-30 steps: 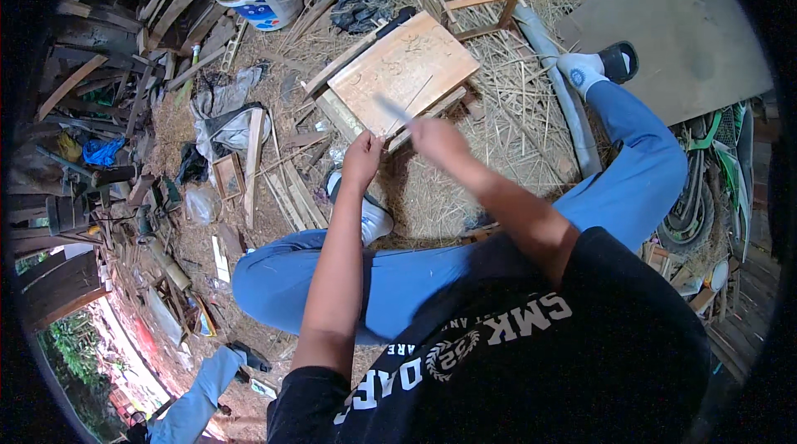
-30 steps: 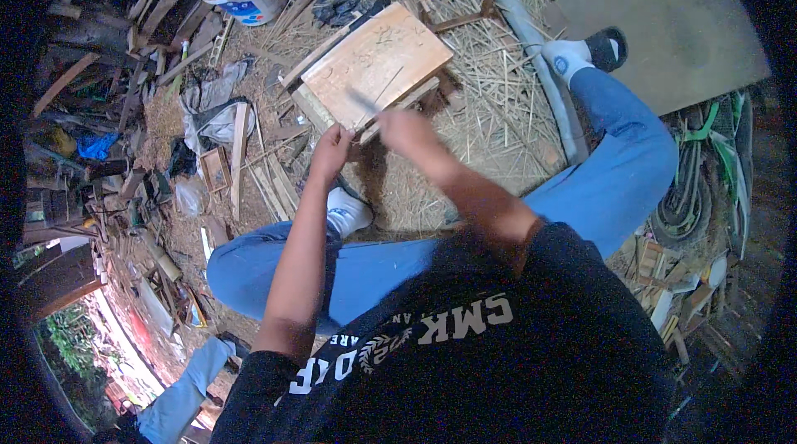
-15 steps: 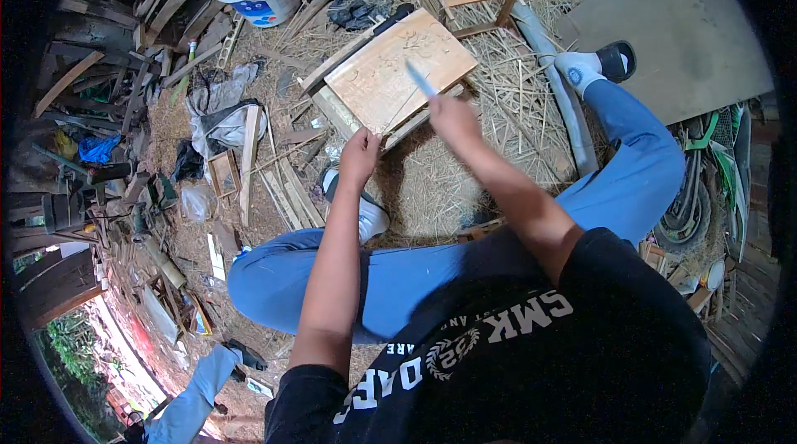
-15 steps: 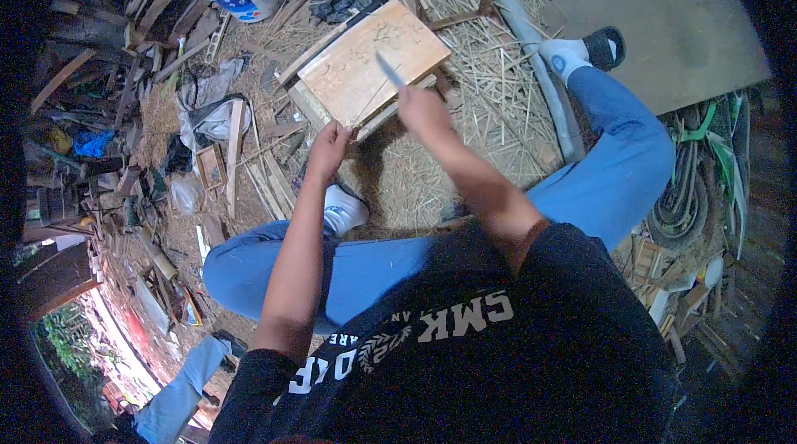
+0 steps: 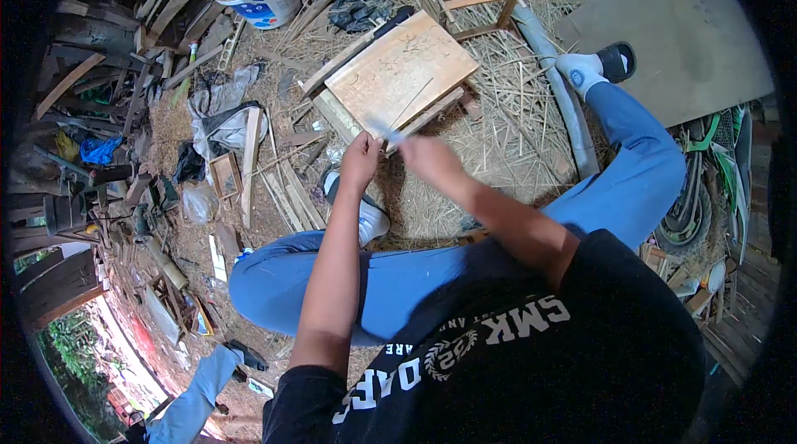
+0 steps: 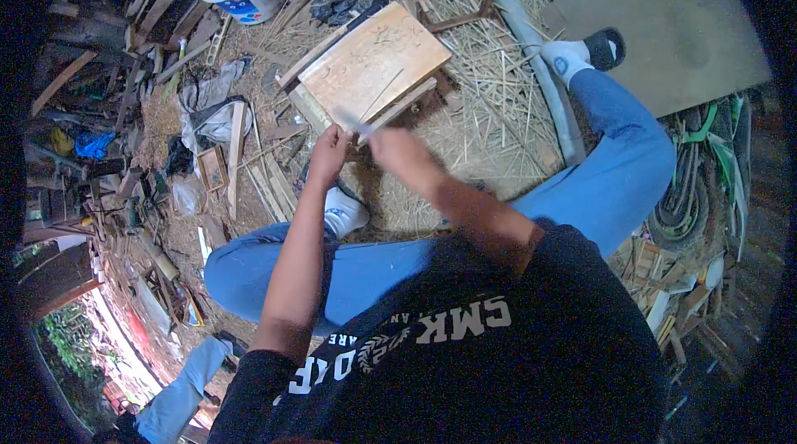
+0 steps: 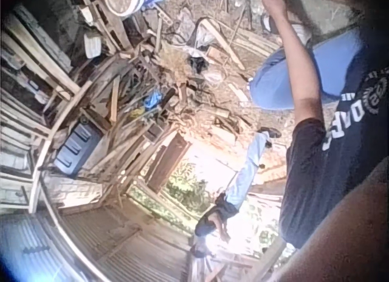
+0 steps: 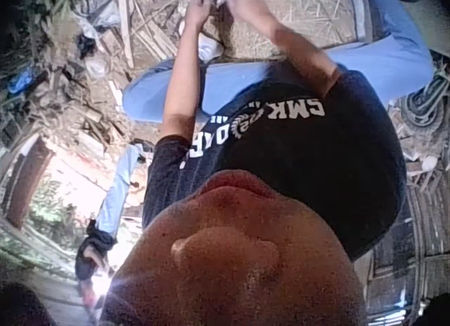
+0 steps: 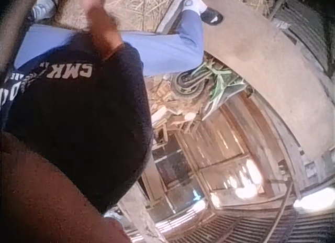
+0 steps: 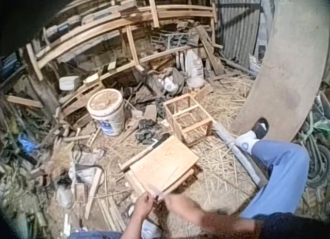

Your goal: The person whittles a thin wooden stick using a knife, scraping shavings off the surface of the wood.

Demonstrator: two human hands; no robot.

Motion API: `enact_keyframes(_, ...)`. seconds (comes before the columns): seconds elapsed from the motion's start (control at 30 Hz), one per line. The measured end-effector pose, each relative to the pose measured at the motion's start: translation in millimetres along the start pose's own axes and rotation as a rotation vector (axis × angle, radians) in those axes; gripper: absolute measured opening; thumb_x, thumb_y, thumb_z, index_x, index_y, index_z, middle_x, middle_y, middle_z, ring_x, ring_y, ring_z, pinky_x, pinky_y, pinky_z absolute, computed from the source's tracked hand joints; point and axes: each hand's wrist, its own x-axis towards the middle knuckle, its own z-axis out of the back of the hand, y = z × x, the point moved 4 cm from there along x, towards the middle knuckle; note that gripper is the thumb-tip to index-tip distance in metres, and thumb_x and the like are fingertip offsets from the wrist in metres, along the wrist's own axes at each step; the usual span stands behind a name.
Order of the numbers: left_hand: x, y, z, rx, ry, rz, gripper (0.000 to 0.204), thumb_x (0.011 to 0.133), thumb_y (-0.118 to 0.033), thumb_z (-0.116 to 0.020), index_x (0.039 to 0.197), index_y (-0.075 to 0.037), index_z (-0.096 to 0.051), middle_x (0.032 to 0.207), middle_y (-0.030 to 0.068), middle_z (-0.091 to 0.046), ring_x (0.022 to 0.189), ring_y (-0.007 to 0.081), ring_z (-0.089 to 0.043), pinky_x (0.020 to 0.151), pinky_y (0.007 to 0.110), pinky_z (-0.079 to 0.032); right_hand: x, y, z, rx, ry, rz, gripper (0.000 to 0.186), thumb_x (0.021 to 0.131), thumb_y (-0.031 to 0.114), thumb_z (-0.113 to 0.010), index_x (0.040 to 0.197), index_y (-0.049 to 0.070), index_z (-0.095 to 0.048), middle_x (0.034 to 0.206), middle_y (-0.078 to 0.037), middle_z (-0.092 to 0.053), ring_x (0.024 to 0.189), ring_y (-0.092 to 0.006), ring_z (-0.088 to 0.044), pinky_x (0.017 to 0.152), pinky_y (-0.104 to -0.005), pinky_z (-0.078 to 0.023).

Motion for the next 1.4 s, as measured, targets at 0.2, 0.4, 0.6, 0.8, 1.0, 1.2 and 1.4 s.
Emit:
enact_keyframes(0.2, 0, -17, 4, 0.086, 0.039, 0.021, 0.032, 0.097, -0.027, -0.061, 0.079, -0.003, -0.049, 0.065, 0.0106, -0.049, 0.061, 0.0188, -0.045, 0.060, 0.037, -0.043, 34, -31, 46, 0.029, -0.137, -0.136, 0.044, 0.102, 0.039, -0.044, 0.094, 0.005, -0.070, 0.085, -0.023, -0.069, 0.080, -0.0446, -0.065, 0.074, -0.0537, -0.052)
enact_keyframes(0.4, 6, -10, 0, -0.098, 0.074, 0.039, 0.032, 0.097, -0.025, -0.062, 0.077, -0.003, -0.049, 0.064, 0.0059, -0.051, 0.060, 0.0145, -0.046, 0.058, 0.035, -0.042, 2, 0, -10, -0.013, 0.021, -0.076, 0.041, 0.101, 0.038, -0.046, 0.095, 0.005, -0.071, 0.088, -0.023, -0.069, 0.082, -0.0430, -0.067, 0.077, -0.0517, -0.053)
enact_keyframes(0.6, -1, -33, 2, -0.048, 0.085, 0.068, 0.033, 0.097, -0.025, -0.063, 0.076, -0.004, -0.048, 0.064, 0.0040, -0.049, 0.060, 0.0122, -0.045, 0.058, 0.033, -0.042, 31, -28, 42, 0.086, -0.142, -0.148, 0.041, 0.100, 0.038, -0.047, 0.093, 0.006, -0.071, 0.092, -0.023, -0.069, 0.085, -0.0440, -0.066, 0.079, -0.0526, -0.052)
enact_keyframes(0.8, 2, -3, 5, -0.049, 0.063, 0.084, 0.033, 0.096, -0.026, -0.062, 0.077, -0.002, -0.049, 0.064, 0.0064, -0.049, 0.063, 0.0147, -0.042, 0.061, 0.034, -0.042, -5, 13, -21, -0.048, 0.079, -0.049, 0.040, 0.100, 0.036, -0.046, 0.096, 0.006, -0.072, 0.094, -0.024, -0.069, 0.087, -0.0460, -0.066, 0.081, -0.0551, -0.051)
enact_keyframes(1.0, 5, 1, -1, -0.078, 0.078, 0.092, 0.032, 0.095, -0.026, -0.062, 0.079, -0.001, -0.050, 0.066, 0.0091, -0.049, 0.063, 0.0169, -0.043, 0.061, 0.034, -0.042, 28, -20, 43, 0.089, -0.101, -0.132, 0.044, 0.102, 0.037, -0.045, 0.094, 0.003, -0.071, 0.089, -0.022, -0.070, 0.082, -0.0432, -0.067, 0.074, -0.0518, -0.053)
enact_keyframes(1.2, 11, 26, 3, -0.045, 0.076, -0.004, 0.031, 0.096, -0.030, -0.061, 0.086, -0.001, -0.056, 0.073, 0.0124, -0.060, 0.066, 0.0191, -0.057, 0.065, 0.037, -0.048, -7, 16, -29, -0.039, 0.082, 0.013, 0.038, 0.100, 0.036, -0.045, 0.099, 0.008, -0.071, 0.090, -0.023, -0.069, 0.083, -0.0451, -0.067, 0.076, -0.0547, -0.053)
enact_keyframes(1.4, 11, -8, 2, -0.120, 0.180, 0.138, 0.035, 0.098, -0.030, -0.061, 0.079, -0.002, -0.051, 0.066, 0.0033, -0.048, 0.064, 0.0133, -0.045, 0.061, 0.033, -0.043, 47, -56, 75, -0.073, -0.224, -0.206, 0.040, 0.100, 0.038, -0.045, 0.097, 0.008, -0.071, 0.097, -0.019, -0.071, 0.091, -0.0431, -0.067, 0.081, -0.0535, -0.052)
